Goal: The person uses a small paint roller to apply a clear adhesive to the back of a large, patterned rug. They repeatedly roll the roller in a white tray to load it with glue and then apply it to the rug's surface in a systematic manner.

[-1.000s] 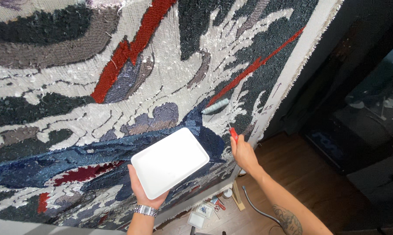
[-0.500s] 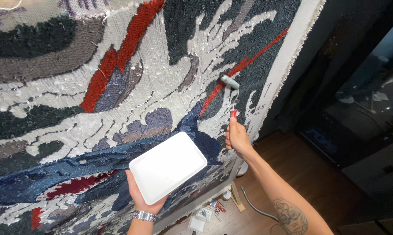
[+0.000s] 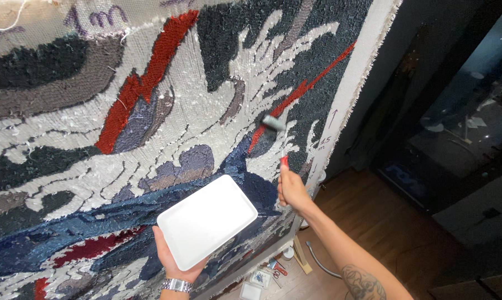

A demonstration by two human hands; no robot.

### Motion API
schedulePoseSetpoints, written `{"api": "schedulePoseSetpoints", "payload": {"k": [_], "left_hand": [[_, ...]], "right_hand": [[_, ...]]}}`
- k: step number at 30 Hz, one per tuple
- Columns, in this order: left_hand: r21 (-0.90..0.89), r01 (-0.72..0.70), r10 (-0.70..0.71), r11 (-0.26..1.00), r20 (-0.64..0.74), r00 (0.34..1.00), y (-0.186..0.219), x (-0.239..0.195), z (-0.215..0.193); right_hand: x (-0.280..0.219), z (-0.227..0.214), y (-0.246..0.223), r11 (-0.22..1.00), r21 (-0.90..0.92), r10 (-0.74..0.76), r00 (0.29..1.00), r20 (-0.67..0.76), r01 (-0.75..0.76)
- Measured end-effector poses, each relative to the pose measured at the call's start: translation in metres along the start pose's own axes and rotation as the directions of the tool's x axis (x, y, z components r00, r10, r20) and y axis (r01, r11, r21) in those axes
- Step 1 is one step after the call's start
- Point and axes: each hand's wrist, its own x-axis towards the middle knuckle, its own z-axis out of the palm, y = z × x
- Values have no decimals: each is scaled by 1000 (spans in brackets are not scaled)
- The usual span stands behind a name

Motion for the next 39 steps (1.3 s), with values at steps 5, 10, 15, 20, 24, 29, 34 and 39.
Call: {"api": "schedulePoseSetpoints", "payload": {"k": [5, 10, 15, 20, 24, 29, 34, 39], "left_hand": [[24, -10, 10, 1000, -10, 1000, -1, -4, 4], [35, -30, 29, 999, 18, 999, -4, -10, 14], [52, 15, -15, 999, -5, 1000, -3, -3, 10], [76, 13, -10, 997, -41, 999, -8, -5, 31], [72, 30, -27, 997, -47, 999, -15, -8, 31], [95, 35, -28, 995, -67, 997, -17, -17, 47], [75, 33, -33, 997, -4, 999, -20, 1, 32], [90, 70, -66, 994, -51, 997, -21, -6, 47]], "right_hand": [[27, -29, -60, 990, 91, -99, 989, -112, 109], [32, -33, -62, 976, 163, -118, 978, -169, 146], [-2, 0, -15, 998, -26, -65, 998, 10, 66], [3, 0, -2, 999, -31, -19, 1000, -11, 18], [8, -32, -66, 994, -50, -103, 992, -74, 99], [43, -76, -130, 977, 16, -202, 956, -212, 210], [36, -73, -131, 970, 8, -229, 929, -289, 241], [21, -47, -54, 921, -365, -198, 971, -136, 136]]}}
